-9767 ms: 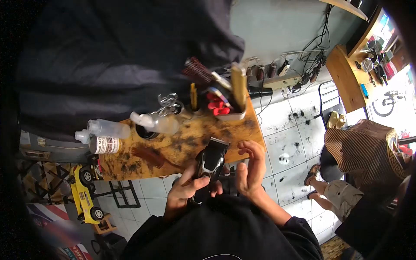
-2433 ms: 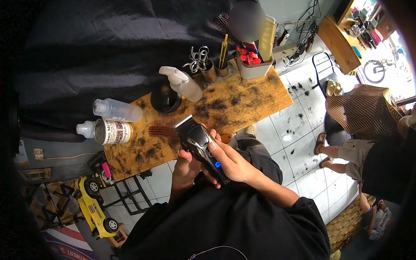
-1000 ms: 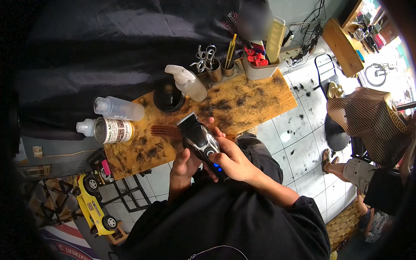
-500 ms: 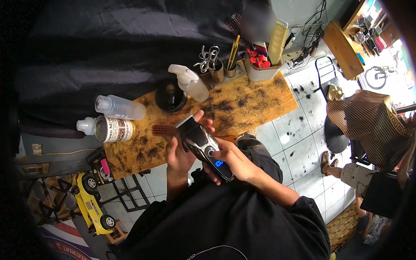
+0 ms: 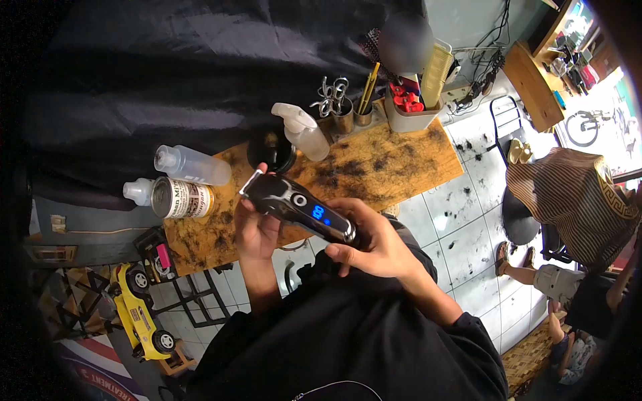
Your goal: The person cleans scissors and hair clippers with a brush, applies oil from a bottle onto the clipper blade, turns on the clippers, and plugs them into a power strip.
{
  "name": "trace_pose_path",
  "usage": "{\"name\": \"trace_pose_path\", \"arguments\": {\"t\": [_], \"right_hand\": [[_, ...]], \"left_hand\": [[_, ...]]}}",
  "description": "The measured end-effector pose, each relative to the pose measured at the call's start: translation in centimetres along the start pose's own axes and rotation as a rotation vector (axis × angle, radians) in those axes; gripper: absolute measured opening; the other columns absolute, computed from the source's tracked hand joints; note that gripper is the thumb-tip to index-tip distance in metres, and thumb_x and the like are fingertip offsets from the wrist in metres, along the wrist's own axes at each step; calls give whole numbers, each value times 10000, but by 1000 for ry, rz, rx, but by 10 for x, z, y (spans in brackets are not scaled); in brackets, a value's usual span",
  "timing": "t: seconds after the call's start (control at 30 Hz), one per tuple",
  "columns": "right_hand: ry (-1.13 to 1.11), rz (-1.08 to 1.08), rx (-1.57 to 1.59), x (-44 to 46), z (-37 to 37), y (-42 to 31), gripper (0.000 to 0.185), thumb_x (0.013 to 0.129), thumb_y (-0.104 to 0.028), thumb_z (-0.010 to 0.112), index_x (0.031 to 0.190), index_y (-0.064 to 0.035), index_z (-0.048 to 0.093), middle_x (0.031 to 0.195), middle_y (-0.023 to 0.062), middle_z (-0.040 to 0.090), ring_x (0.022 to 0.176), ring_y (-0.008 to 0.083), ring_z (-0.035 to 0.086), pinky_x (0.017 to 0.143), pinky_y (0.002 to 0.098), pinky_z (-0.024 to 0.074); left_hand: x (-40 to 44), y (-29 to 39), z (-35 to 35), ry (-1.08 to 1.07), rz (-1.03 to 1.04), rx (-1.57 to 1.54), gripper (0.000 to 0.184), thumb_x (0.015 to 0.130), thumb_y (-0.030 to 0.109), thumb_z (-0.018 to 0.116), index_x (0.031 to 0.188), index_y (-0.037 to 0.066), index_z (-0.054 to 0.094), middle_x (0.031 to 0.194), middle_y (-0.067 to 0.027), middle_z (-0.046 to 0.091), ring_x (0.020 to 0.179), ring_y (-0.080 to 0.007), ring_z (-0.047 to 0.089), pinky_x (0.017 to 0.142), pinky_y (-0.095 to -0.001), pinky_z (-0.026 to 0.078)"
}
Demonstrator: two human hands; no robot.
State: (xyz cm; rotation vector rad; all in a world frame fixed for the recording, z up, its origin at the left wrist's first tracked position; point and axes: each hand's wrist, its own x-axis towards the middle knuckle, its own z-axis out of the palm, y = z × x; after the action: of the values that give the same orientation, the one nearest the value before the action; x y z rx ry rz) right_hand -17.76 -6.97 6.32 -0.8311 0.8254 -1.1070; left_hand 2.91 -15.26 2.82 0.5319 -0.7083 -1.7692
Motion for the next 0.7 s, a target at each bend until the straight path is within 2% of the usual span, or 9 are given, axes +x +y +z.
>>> {"name": "trace_pose_path", "arguments": {"t": [0.1, 0.13, 0.17, 0.23, 0.27, 0.4, 0.57, 0.63, 0.7], "right_hand": [[155, -25, -269, -5, -3, 1, 564, 809, -62, 718, 1274, 44, 416, 1024, 126, 616, 803, 131, 641, 581, 244, 537], [205, -66, -305, -5, -1, 1, 497, 779, -38, 738, 1207, 35, 497, 966, 95, 649, 825, 116, 646, 567, 221, 514], [200, -71, -296, -3, -1, -1, 497, 779, -38, 738, 1207, 35, 497, 966, 95, 649, 825, 116, 646, 567, 221, 514], [231, -325, -710, -2, -1, -9, 444, 747, -27, 745, 1144, 19, 553, 980, 99, 651, 834, 163, 661, 613, 240, 523], [255, -338, -817, -4, -2, -12, 449, 689, -25, 755, 1104, 11, 589, 1023, 117, 638, 886, 238, 664, 722, 302, 538], [232, -474, -875, -3, -14, -7, 501, 662, -36, 756, 1129, 13, 583, 1080, 143, 616, 958, 297, 643, 818, 346, 520], [279, -575, -952, 2, -16, -9, 525, 676, -36, 754, 1167, 11, 575, 1165, 164, 582, 1065, 310, 599, 858, 347, 498], [309, -520, -897, 0, -13, -7, 535, 690, -41, 754, 1186, 17, 561, 1165, 171, 579, 1066, 313, 596, 865, 347, 493], [337, -466, -842, 0, -12, -5, 546, 705, -47, 754, 1205, 23, 546, 1165, 178, 576, 1067, 316, 593, 873, 346, 488]], "left_hand": [[-2, 8, -18, -89, 108, 99, 828, 861, 292, 664, 1417, -94, 188, 1319, -173, 479, 1201, -289, 510, 1009, -409, 463], [-2, 11, -19, -90, 112, 68, 840, 795, 235, 742, 1401, -78, 251, 1312, -164, 486, 1198, -322, 511, 1007, -436, 465], [-3, 12, -21, -91, 115, 79, 840, 795, 235, 742, 1401, -78, 251, 1312, -164, 486, 1198, -322, 511, 1007, -436, 465], [-8, 11, -27, -197, 225, 191, 851, 679, 275, 831, 1352, -22, 402, 1257, -147, 528, 1157, -323, 548, 997, -469, 463], [-8, 12, -29, -270, 225, 128, 837, 609, 211, 868, 1308, 0, 460, 1271, -154, 531, 1158, -362, 544, 1001, -511, 447], [-10, 11, -35, -341, 227, 165, 802, 556, 85, 869, 1263, 16, 497, 1297, -181, 528, 1172, -371, 536, 1008, -507, 440], [-8, 4, -28, -304, 228, 181, 791, 564, 106, 877, 1252, 8, 500, 1287, -182, 537, 1165, -347, 546, 1005, -482, 445], [-7, 8, -20, -282, 222, 190, 790, 572, 122, 879, 1251, -3, 496, 1274, -184, 547, 1160, -330, 553, 1004, -466, 446], [-6, 13, -11, -102, 119, 359, 819, 614, 183, 873, 1285, -36, 458, 1235, -182, 572, 1141, -276, 569, 1003, -429, 448]]}}
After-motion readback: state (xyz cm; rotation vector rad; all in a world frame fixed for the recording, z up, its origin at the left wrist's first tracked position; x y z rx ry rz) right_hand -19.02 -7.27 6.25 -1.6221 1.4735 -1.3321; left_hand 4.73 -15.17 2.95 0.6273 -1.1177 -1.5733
